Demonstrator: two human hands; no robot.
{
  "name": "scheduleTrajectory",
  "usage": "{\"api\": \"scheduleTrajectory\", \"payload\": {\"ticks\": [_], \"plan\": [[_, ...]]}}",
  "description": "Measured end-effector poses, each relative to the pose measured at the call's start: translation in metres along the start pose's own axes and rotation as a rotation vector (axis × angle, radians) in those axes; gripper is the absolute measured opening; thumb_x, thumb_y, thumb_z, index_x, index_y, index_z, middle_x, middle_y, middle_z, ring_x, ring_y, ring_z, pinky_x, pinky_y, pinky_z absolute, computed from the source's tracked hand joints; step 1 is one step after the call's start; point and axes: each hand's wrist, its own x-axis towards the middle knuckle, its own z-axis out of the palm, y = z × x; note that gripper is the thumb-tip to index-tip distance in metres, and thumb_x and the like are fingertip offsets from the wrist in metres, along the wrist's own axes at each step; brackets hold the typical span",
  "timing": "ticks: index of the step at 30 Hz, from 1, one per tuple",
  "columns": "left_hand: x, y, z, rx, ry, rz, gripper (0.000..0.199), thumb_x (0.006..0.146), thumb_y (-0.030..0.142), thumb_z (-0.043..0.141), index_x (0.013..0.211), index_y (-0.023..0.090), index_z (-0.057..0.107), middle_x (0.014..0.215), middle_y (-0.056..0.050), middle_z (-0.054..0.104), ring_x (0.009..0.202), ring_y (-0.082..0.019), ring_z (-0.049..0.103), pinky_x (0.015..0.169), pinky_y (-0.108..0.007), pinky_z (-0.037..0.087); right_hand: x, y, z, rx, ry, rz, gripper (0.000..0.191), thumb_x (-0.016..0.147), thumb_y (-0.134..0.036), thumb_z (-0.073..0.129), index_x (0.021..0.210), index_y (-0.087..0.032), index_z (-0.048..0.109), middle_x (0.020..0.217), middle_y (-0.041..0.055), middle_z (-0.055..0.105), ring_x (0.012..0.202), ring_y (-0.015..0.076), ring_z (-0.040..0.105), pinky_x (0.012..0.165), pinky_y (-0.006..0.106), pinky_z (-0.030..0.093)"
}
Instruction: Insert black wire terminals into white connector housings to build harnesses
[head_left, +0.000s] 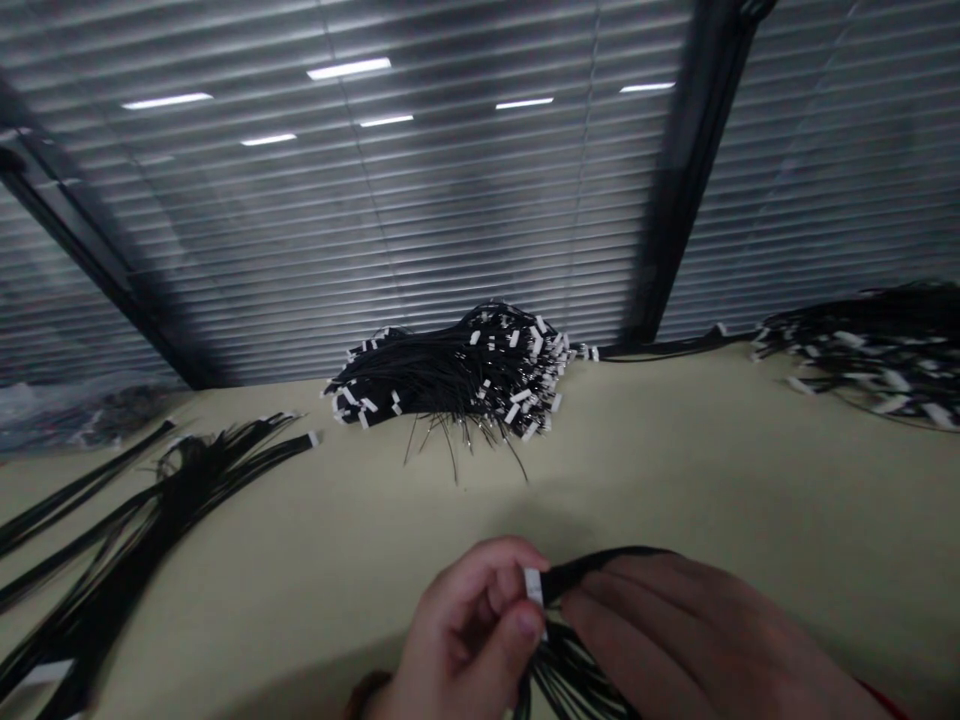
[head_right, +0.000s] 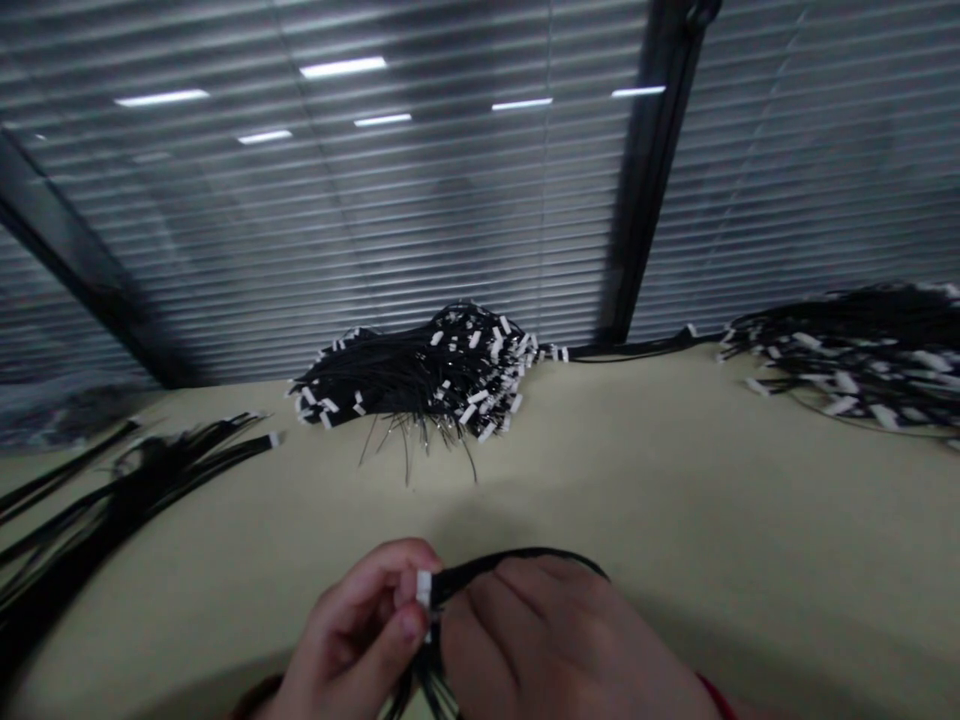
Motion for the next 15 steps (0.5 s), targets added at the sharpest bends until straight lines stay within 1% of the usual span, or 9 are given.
{"api": "scheduleTrajectory", "payload": {"ticks": [1,3,6,7,8,9,12,13,15], "plan": [[0.001,-0.001,-0.001,0.012,0.014,-0.01,0.014,0.081,0.034,0.06,0.09,0.024,0.063,0.059,0.006,0.038,0.051,-0.008,0.033,0.046,-0.019,0.029,0.002,0.002,-0.001,0.019,-0.043,0.016,0.035,0.096,-0.024,0.019,0.083,-0.019,0.05,0.073,0.0012,0.059,0.064,0.016,0.055,0.058,0.03,0.045],[0.003,-0.002,-0.002,0.035,0.078,-0.034,0.015,0.081,0.035,0.061,0.09,0.023,0.062,0.06,0.005,0.04,0.05,-0.008,0.035,0.044,-0.017,0.029,0.006,0.005,-0.006,0.0,-0.052,0.06,0.03,0.094,-0.018,0.023,0.08,-0.019,0.05,0.07,0.0009,0.057,0.061,0.0159,0.053,0.056,0.03,0.044],[0.009,-0.005,-0.004,0.01,0.205,-0.014,0.017,0.079,0.035,0.063,0.091,0.023,0.062,0.061,0.006,0.043,0.049,-0.007,0.036,0.044,-0.017,0.031,0.011,0.008,-0.017,-0.165,0.085,0.12,0.018,0.087,-0.013,0.035,0.082,-0.019,0.05,0.073,0.0027,0.057,0.061,0.0175,0.052,0.056,0.032,0.04],[0.011,-0.005,-0.004,-0.008,0.226,-0.007,0.018,0.079,0.034,0.064,0.092,0.023,0.062,0.061,0.006,0.044,0.048,-0.007,0.035,0.044,-0.017,0.032,0.011,0.009,-0.02,-0.191,0.1,0.155,0.014,0.084,-0.013,0.039,0.081,-0.019,0.051,0.073,0.0028,0.057,0.06,0.0176,0.052,0.054,0.032,0.039],[0.012,-0.006,-0.005,-0.025,0.237,-0.004,0.018,0.079,0.034,0.064,0.093,0.023,0.062,0.061,0.006,0.044,0.048,-0.007,0.034,0.045,-0.017,0.033,0.009,0.009,-0.023,-0.176,0.075,0.195,0.011,0.081,-0.014,0.042,0.078,-0.019,0.051,0.069,0.002,0.056,0.057,0.0169,0.051,0.052,0.031,0.037],[0.013,-0.007,-0.005,-0.038,0.24,0.001,0.017,0.079,0.033,0.064,0.093,0.023,0.062,0.061,0.007,0.044,0.047,-0.006,0.034,0.046,-0.017,0.034,0.008,0.008,-0.024,-0.114,-0.005,0.237,0.01,0.078,-0.015,0.045,0.073,-0.02,0.052,0.064,0.0006,0.055,0.051,0.0155,0.05,0.048,0.029,0.034],[0.012,-0.006,-0.004,-0.031,0.227,0.026,0.018,0.079,0.034,0.064,0.094,0.024,0.062,0.06,0.007,0.044,0.048,-0.007,0.035,0.045,-0.017,0.033,0.006,0.004,-0.019,0.161,-0.346,0.365,0.016,0.07,-0.012,0.047,0.06,-0.022,0.054,0.055,-0.0024,0.055,0.043,0.0123,0.05,0.04,0.024,0.029],[0.011,-0.004,-0.003,-0.02,0.224,0.039,0.018,0.078,0.034,0.064,0.093,0.024,0.062,0.06,0.006,0.044,0.049,-0.007,0.036,0.045,-0.016,0.033,0.007,0.001,-0.015,0.228,-0.413,0.402,0.017,0.068,-0.01,0.047,0.06,-0.021,0.056,0.056,-0.0026,0.058,0.045,0.0119,0.052,0.041,0.023,0.031],[0.009,-0.002,-0.001,0.013,0.218,0.04,0.019,0.078,0.035,0.064,0.091,0.023,0.062,0.06,0.006,0.045,0.051,-0.007,0.038,0.046,-0.016,0.033,0.011,-0.003,-0.005,0.307,-0.429,0.451,0.018,0.068,-0.007,0.047,0.065,-0.02,0.059,0.064,-0.002,0.062,0.053,0.0114,0.056,0.047,0.02,0.037]]}}
